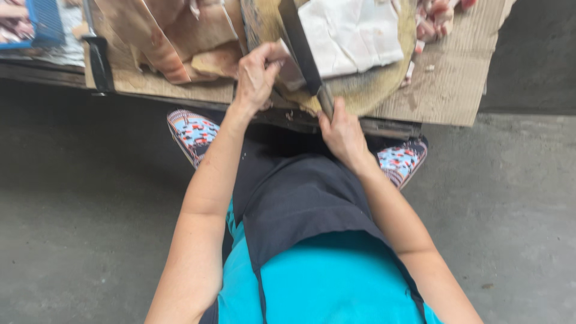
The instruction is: The person uses a cleaver to cut a large piece of pork belly into strips and then into small cubes on a wooden cutting board. The cut pieces are gathered and placed to the side of the board.
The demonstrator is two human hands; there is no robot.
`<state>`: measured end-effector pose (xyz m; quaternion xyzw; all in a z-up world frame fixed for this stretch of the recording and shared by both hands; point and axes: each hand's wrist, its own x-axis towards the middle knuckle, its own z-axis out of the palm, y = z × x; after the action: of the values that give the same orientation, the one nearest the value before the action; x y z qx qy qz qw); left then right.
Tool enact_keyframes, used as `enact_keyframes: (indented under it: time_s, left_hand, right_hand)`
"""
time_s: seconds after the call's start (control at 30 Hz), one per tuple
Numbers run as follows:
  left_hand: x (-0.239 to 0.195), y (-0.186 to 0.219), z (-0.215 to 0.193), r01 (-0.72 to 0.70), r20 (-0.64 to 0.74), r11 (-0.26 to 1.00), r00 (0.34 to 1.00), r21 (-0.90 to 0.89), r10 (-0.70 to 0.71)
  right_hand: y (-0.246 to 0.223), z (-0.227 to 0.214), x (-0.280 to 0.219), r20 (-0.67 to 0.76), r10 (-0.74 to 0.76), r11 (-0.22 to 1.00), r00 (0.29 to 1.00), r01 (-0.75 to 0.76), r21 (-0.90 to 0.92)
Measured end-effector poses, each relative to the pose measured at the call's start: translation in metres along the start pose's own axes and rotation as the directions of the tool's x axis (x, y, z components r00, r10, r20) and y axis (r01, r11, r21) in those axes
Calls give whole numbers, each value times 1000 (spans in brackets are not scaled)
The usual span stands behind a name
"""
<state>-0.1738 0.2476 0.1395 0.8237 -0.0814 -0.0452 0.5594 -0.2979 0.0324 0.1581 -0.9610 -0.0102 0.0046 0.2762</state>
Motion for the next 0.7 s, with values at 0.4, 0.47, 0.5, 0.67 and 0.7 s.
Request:
enact_keyframes:
  time_s: [0.4, 0.47, 0.5, 0.67, 0.7]
  left_hand:
    - [52, -50, -5, -221, -174, 946, 949, 237, 265]
    - [57, -54, -6, -184, -167, 972, 964, 148, 208]
    - [60, -56, -5, -122, -152, 980, 978, 155, 146]
    - [81, -64, 18, -189, -99, 965, 973, 183, 209]
    - [91, -64, 25, -188, -73, 962, 976, 199, 206]
  right_hand:
    - [-29, -127, 49, -279, -10, 783, 960, 181, 595]
    - [-25, -110, 65, -436, -8, 723, 900, 306, 619]
    - [-24, -93, 71, -500, 19, 699, 866, 346, 626]
    - [-5, -24, 81, 136, 153, 979, 979, -169, 115]
    - [-4, -18, 86, 174, 187, 968, 967, -211, 134]
